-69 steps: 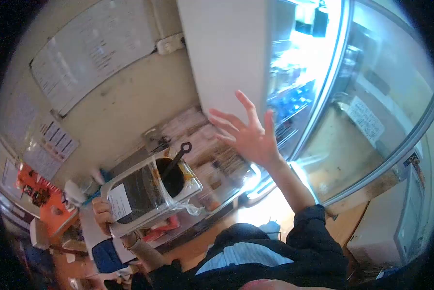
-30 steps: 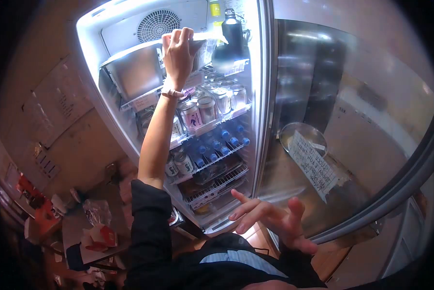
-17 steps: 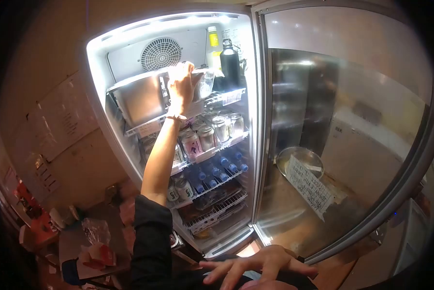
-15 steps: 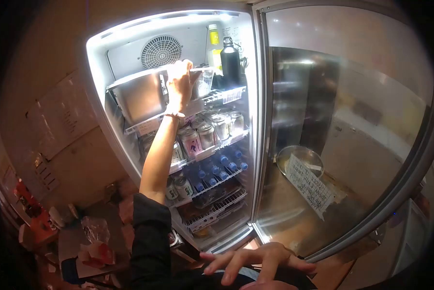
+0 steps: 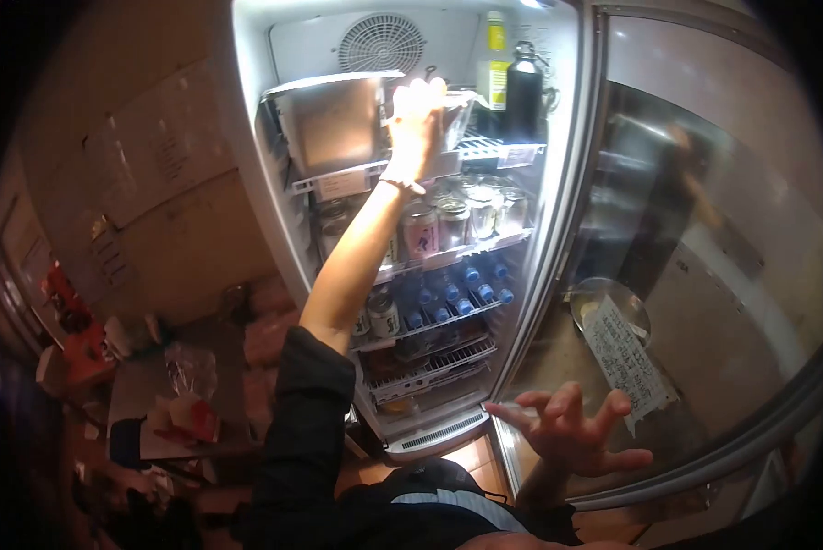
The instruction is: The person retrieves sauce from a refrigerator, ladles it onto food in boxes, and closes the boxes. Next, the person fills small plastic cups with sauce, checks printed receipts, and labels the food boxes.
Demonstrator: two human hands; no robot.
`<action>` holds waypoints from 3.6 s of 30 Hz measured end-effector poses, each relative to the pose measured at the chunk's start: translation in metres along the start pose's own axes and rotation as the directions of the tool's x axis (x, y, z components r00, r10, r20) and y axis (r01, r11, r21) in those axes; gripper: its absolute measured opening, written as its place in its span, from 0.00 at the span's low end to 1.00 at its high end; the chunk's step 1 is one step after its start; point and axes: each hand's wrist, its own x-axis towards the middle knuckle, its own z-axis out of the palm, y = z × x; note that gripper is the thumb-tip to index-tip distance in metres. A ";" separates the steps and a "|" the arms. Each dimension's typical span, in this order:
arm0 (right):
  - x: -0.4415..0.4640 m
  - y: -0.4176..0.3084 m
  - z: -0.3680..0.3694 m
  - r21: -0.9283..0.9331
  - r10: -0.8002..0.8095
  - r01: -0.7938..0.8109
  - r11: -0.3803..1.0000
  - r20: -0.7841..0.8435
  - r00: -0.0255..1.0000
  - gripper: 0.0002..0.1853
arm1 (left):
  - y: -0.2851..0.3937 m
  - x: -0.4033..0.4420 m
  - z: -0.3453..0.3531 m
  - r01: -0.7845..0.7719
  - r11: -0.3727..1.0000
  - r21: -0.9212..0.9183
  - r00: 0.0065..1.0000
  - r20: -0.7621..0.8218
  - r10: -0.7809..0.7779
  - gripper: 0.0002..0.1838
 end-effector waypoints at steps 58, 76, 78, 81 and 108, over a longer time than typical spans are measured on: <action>-0.350 0.238 0.109 -0.108 0.462 -0.912 -0.396 -0.882 -0.096 0.23 | -0.137 -0.422 -0.512 0.815 0.558 0.154 0.430 0.485 -0.762 0.37; -0.270 0.343 0.161 -0.463 0.384 -0.818 -0.341 -0.863 0.328 0.19 | -0.295 -0.519 -0.579 0.909 0.288 0.301 0.327 -0.087 -0.941 0.47; -0.216 0.404 0.143 -0.580 0.557 -0.764 -0.283 -0.748 0.361 0.16 | -0.318 -0.529 -0.590 0.918 0.240 0.317 0.298 -0.149 -0.943 0.50; -0.085 0.545 0.142 -0.770 0.639 -0.605 0.203 -0.364 0.678 0.09 | -0.356 -0.538 -0.603 0.906 0.284 0.315 0.295 0.011 -0.955 0.59; -0.001 0.844 0.280 -0.084 0.973 -0.992 0.090 0.221 0.070 0.27 | -0.594 -0.567 -0.640 0.746 0.634 0.205 0.191 0.845 -0.499 0.27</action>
